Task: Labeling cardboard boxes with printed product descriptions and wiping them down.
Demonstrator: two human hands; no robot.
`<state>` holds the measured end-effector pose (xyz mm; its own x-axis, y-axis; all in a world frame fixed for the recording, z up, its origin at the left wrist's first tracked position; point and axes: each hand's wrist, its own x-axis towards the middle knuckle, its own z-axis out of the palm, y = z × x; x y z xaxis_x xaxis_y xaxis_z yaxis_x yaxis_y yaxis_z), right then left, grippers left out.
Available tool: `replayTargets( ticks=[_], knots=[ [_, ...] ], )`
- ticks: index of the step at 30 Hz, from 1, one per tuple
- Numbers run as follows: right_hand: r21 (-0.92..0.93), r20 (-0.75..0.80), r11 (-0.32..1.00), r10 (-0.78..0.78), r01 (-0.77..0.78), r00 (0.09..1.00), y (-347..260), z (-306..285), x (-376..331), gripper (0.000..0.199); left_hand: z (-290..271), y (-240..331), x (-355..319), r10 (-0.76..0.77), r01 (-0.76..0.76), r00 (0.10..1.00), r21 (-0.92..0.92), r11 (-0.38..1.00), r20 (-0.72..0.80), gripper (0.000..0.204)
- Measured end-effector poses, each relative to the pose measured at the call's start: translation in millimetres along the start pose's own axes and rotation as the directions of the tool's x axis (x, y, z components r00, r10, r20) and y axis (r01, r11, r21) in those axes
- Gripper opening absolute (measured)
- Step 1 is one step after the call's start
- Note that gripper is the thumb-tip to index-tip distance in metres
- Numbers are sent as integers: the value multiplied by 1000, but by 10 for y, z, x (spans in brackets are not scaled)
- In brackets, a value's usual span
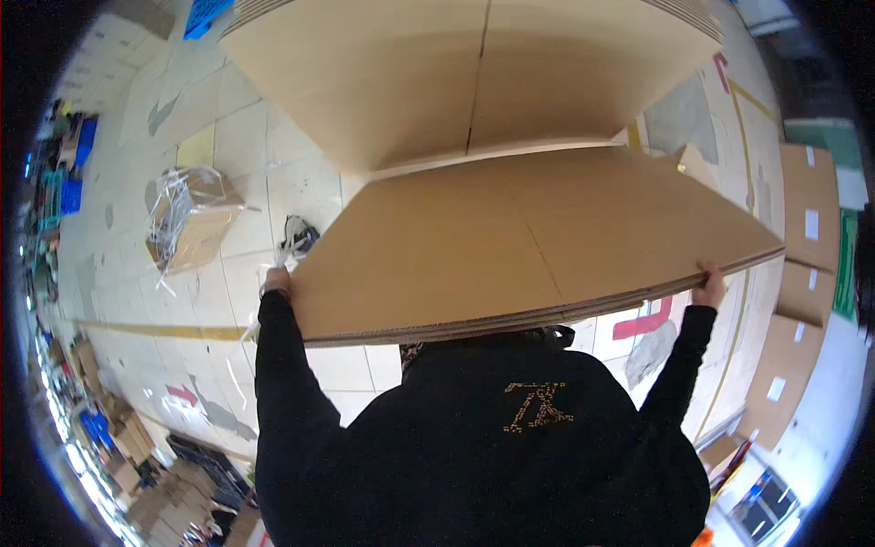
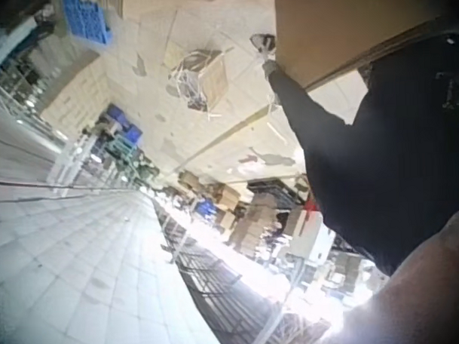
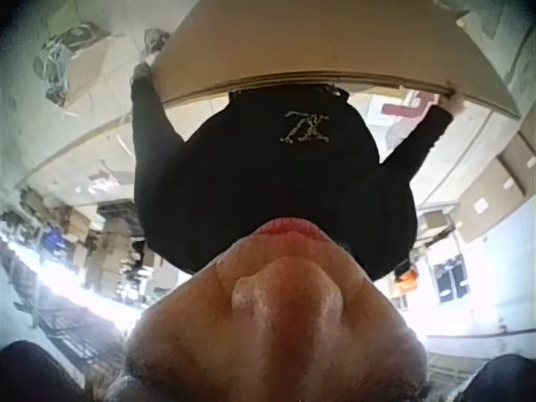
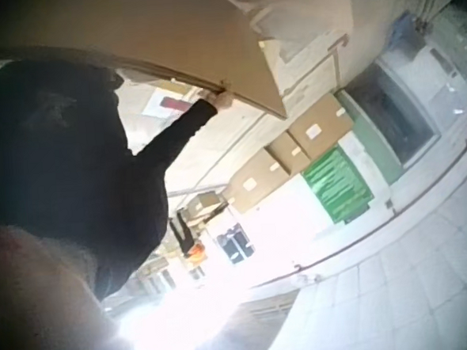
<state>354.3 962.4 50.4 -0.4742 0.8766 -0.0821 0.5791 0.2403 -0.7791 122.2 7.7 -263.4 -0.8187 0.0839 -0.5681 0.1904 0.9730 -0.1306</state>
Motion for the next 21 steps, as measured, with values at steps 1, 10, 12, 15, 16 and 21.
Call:
replayTargets(
  ticks=[1,10,12,15,16,21],
  knots=[
    [554,-72,796,339,-245,938,-231,-87,22,18,-38,98,11,-42,43,999,-133,990,10,27],
    [419,-233,907,59,45,971,-1467,-3036,-436,18,-512,2142,27,364,-370,929,-196,908,-68,28],
    [302,-317,945,-28,128,948,-1833,-3832,-763,36,-711,2650,175,554,-575,817,-164,801,-161,25],
    [321,-322,947,112,-3,940,-2130,-4630,-1598,47,-1220,3537,315,532,-624,773,-261,736,-347,26],
    [287,-384,957,83,33,920,-2051,-4686,-1907,48,-1460,3771,303,475,-616,781,-382,688,-405,29],
    [290,-555,956,124,52,822,-1147,-3935,-2894,52,-3027,4485,48,206,-274,941,-962,0,-268,46]
  ],
)
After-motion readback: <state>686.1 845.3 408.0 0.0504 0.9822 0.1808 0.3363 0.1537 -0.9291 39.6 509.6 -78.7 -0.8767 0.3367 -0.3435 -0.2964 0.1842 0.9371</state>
